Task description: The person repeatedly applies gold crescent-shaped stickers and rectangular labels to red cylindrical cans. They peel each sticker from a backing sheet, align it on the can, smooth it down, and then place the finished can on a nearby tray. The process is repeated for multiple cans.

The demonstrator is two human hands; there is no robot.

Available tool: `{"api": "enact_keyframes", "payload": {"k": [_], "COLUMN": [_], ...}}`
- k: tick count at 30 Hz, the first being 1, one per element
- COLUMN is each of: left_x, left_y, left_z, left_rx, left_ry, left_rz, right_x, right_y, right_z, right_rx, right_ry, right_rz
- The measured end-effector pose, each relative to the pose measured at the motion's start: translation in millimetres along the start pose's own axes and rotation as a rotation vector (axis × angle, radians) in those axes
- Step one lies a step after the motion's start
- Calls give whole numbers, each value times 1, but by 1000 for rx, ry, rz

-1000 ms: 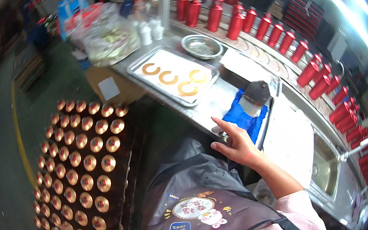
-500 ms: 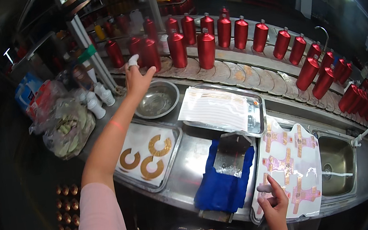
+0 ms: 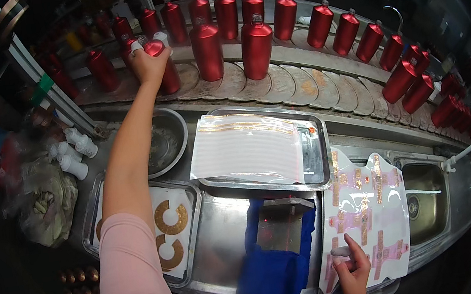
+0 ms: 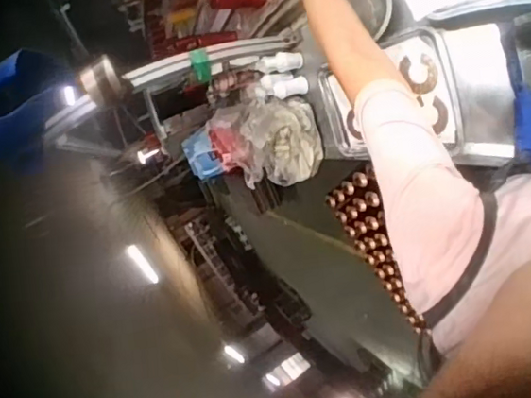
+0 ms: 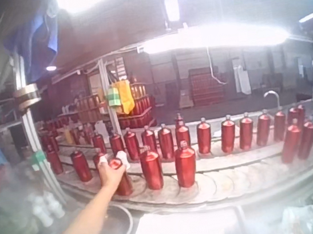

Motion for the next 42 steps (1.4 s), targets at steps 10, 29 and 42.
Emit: {"api": "enact_keyframes", "payload": {"k": [10, 29, 42], "left_x": [-83, -145, -233], "left_y": [-67, 46, 47], "left_z": [-154, -281, -302], "left_rx": [-1146, -444, -36], "left_ry": [-675, -778, -892], "left_rz": [-1201, -620, -341], "right_x": [10, 38, 68], "right_y": [-83, -247, -174], "right_z": [82, 254, 148], "right_rx": [150, -325, -361], "right_ry": [-254, -714, -350], "right_rz": [-48, -588, -415]}}
Point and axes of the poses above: each hand's wrist, its own x-axis towards the middle knuckle, its own z-axis out of the palm, y = z × x, the point moved 8 cm from there along x, towards the middle knuckle, and after that the axes turned 15 degrees about -z, right-handed, at the moved point
